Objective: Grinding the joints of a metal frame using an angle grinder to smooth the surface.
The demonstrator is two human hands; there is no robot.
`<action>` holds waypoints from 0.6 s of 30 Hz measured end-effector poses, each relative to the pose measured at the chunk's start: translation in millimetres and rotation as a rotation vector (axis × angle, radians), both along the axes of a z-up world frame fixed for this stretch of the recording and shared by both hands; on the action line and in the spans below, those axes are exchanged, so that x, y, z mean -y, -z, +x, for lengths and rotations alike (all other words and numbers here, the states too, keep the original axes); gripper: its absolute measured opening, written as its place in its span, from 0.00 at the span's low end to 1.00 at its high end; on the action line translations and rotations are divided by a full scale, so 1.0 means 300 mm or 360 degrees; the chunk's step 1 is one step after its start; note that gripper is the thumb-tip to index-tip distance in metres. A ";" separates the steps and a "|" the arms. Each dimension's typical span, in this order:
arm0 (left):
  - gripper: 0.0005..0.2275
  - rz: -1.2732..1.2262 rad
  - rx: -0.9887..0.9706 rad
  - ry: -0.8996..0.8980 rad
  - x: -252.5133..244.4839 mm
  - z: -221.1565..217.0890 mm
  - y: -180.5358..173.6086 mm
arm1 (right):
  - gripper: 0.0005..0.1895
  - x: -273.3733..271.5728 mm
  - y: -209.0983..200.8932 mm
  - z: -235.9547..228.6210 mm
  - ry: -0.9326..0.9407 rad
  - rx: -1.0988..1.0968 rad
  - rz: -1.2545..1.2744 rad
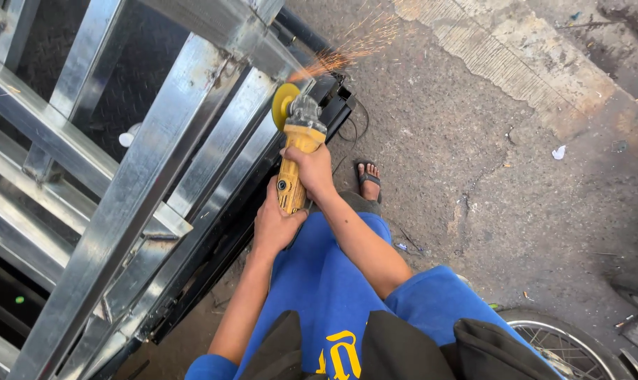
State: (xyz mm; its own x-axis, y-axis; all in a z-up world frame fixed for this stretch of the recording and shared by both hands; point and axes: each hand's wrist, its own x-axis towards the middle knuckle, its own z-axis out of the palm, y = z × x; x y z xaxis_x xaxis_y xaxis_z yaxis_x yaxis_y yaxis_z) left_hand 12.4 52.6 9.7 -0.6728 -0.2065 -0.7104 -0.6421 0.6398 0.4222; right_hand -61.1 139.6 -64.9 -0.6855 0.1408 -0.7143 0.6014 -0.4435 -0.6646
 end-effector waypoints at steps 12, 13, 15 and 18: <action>0.42 0.0065 0.0013 0.0074 0.037 -0.040 -0.001 | 0.31 0.015 0.047 -0.018 -0.0001 0.0087 0.0087; 0.42 0.0064 0.0001 0.0096 0.049 -0.051 0.010 | 0.31 0.012 0.025 -0.030 0.0021 0.0075 0.0086; 0.43 0.0032 0.0017 0.0132 0.077 -0.033 0.027 | 0.33 0.013 -0.019 -0.012 0.0025 0.0015 0.0064; 0.44 0.0061 0.0025 0.0115 0.059 -0.060 -0.022 | 0.30 0.013 -0.028 -0.026 0.0014 0.0018 0.0096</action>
